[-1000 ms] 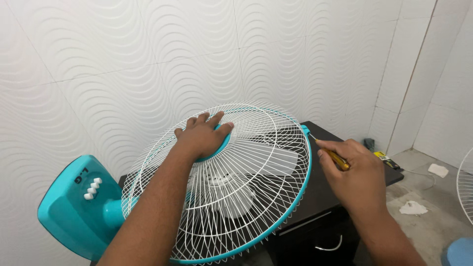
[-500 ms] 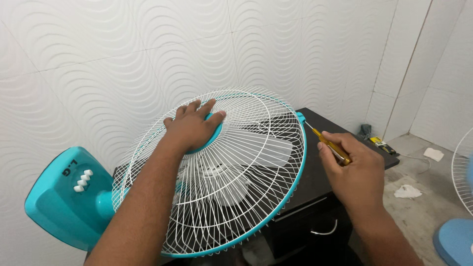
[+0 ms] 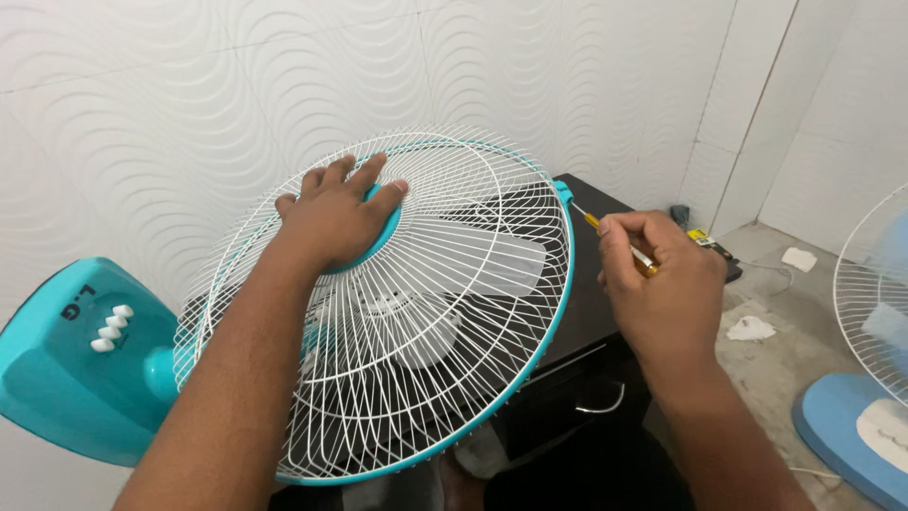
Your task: The person uses a screwdriver to loosen and remove the screws holding the front grill of a teal LG table fan. They then detach the outer ring and remove the inner grill from the fan assembly.
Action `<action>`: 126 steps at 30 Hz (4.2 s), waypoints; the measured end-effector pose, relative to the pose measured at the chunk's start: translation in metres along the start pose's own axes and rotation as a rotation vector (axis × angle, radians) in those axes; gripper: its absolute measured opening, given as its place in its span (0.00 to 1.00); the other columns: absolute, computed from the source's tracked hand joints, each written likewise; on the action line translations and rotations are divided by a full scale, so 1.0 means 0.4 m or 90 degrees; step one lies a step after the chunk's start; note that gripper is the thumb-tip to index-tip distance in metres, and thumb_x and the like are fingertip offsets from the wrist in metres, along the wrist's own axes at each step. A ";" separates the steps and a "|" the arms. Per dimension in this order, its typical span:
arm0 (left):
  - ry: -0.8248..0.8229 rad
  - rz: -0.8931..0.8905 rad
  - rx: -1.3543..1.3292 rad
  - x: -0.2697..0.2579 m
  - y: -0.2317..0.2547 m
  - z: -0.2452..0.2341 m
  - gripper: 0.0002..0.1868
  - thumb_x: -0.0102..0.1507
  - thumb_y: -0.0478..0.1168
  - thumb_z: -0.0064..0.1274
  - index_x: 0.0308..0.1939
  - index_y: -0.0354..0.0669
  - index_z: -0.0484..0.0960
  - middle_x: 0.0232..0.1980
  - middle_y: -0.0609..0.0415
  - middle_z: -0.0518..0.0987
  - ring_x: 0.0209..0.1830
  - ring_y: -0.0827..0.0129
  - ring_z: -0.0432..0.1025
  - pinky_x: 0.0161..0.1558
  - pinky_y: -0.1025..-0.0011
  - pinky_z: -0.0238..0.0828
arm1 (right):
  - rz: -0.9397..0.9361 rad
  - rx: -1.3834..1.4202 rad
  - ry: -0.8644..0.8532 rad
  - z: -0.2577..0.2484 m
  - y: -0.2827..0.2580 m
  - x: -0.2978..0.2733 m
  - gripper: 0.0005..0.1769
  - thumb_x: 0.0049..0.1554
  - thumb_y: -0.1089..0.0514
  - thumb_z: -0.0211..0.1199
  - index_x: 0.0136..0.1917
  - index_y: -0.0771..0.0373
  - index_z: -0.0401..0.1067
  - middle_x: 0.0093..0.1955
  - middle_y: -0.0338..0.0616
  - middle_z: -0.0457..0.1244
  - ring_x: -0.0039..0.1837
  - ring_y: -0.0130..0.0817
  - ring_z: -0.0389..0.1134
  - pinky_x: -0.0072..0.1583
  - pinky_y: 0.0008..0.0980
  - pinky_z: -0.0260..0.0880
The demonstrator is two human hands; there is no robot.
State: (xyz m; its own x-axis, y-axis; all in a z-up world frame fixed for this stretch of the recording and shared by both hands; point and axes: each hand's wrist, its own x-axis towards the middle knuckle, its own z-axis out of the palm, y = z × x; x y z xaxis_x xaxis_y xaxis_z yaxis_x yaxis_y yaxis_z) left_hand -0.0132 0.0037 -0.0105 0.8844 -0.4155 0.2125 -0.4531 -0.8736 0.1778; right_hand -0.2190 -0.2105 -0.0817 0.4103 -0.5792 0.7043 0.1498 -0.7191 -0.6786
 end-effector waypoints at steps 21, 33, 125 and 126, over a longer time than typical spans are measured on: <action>-0.019 -0.003 0.019 0.007 0.002 -0.006 0.40 0.64 0.72 0.27 0.80 0.72 0.50 0.85 0.57 0.45 0.84 0.52 0.38 0.74 0.32 0.32 | -0.135 -0.125 0.034 -0.020 -0.006 0.026 0.11 0.57 0.55 0.69 0.51 0.63 0.79 0.44 0.49 0.72 0.43 0.42 0.74 0.46 0.37 0.72; -0.035 -0.017 0.016 0.020 0.007 -0.009 0.40 0.64 0.71 0.27 0.80 0.73 0.50 0.85 0.57 0.44 0.84 0.51 0.36 0.74 0.31 0.31 | 0.024 -0.110 -0.069 -0.003 -0.013 0.024 0.14 0.64 0.49 0.60 0.50 0.63 0.74 0.35 0.52 0.69 0.38 0.47 0.73 0.44 0.43 0.70; -0.040 -0.023 -0.035 0.032 -0.003 -0.022 0.40 0.64 0.71 0.29 0.79 0.72 0.54 0.84 0.56 0.47 0.84 0.51 0.39 0.74 0.30 0.30 | -0.046 -0.047 -0.019 -0.011 -0.044 0.039 0.13 0.59 0.53 0.65 0.53 0.61 0.80 0.44 0.49 0.72 0.44 0.39 0.74 0.48 0.35 0.72; -0.039 -0.021 -0.038 0.031 -0.004 -0.023 0.40 0.64 0.71 0.29 0.79 0.72 0.54 0.85 0.56 0.47 0.84 0.51 0.39 0.74 0.30 0.30 | -0.056 -0.044 -0.001 -0.006 -0.047 0.040 0.14 0.60 0.53 0.64 0.54 0.62 0.80 0.44 0.49 0.72 0.44 0.37 0.74 0.47 0.34 0.72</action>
State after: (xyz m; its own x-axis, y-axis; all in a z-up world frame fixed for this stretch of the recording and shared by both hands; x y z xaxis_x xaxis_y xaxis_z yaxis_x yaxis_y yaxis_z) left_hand -0.0024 0.0024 0.0006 0.9032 -0.4033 0.1468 -0.4281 -0.8709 0.2413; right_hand -0.2175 -0.2070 -0.0573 0.4001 -0.5119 0.7602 0.1228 -0.7920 -0.5980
